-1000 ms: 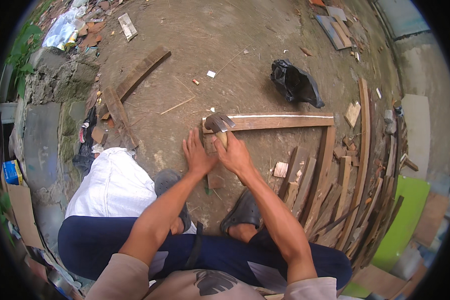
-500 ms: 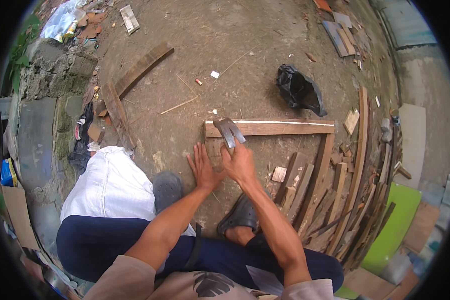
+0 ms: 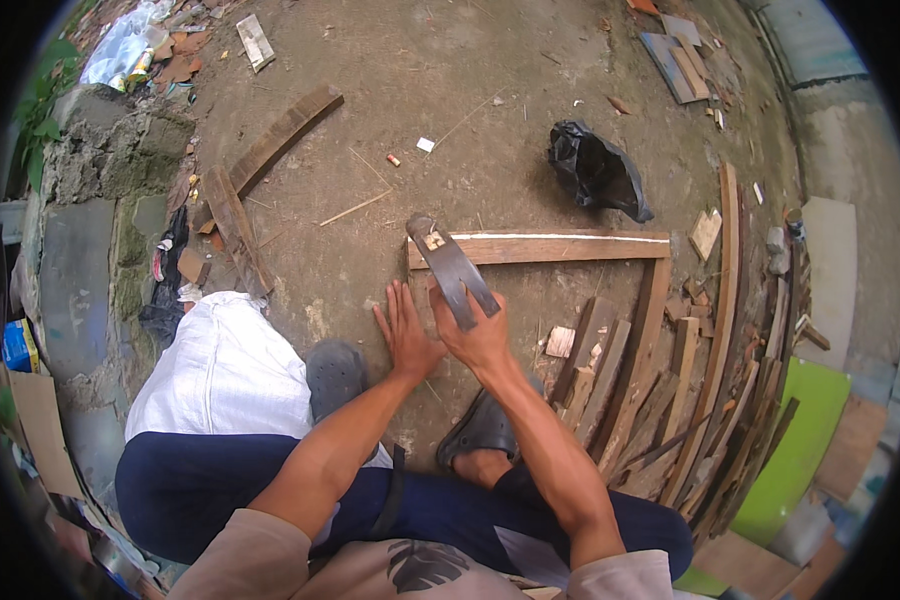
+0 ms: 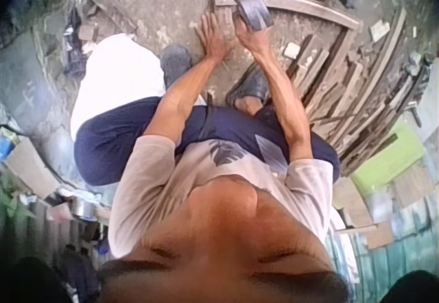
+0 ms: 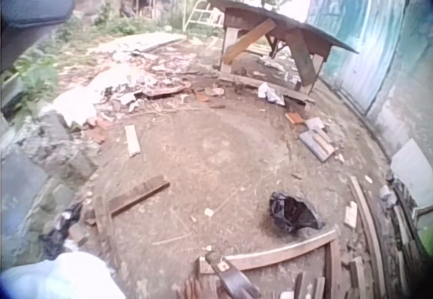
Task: The person assembles a small wooden frame by hammering nails into two pieces of wood. They repeatedly pick up nails, position them, and strike with a hammer while seated on the ground.
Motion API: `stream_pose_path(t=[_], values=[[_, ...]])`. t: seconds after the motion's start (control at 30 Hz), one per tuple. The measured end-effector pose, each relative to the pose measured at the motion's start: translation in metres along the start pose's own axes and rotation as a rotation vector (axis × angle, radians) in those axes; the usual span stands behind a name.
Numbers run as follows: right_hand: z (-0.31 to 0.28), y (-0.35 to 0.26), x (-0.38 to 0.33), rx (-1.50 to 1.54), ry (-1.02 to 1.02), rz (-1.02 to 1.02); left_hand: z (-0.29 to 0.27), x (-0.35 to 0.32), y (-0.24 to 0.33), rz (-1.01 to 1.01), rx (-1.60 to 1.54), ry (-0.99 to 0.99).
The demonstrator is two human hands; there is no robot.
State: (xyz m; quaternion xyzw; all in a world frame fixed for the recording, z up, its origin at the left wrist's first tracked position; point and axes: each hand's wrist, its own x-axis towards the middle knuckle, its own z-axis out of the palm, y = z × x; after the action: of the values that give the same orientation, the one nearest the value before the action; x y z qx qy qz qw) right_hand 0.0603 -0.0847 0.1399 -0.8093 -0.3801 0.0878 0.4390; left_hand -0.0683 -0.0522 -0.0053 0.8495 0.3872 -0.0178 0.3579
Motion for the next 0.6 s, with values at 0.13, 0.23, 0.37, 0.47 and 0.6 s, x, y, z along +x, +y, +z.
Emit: stream_pose_path(t=[0.13,0.23,0.37,0.47,0.6], values=[[0.01,0.031,-0.021,-0.15,-0.071,0.082,-0.002,0.002,0.009,-0.032,-0.027,-0.055],[0.01,0.039,-0.013,-0.17,-0.232,0.466,-0.004,0.002,0.012,-0.07,-0.043,-0.085],[-0.002,0.033,-0.016,-0.103,-0.152,0.328,-0.004,0.003,0.01,-0.063,-0.056,-0.049],[0.004,0.039,-0.02,-0.11,-0.166,0.341,-0.002,0.003,0.013,-0.053,-0.083,-0.027],[0.006,0.044,-0.022,-0.162,-0.22,0.405,0.0,0.003,0.015,-0.046,-0.111,-0.023]])
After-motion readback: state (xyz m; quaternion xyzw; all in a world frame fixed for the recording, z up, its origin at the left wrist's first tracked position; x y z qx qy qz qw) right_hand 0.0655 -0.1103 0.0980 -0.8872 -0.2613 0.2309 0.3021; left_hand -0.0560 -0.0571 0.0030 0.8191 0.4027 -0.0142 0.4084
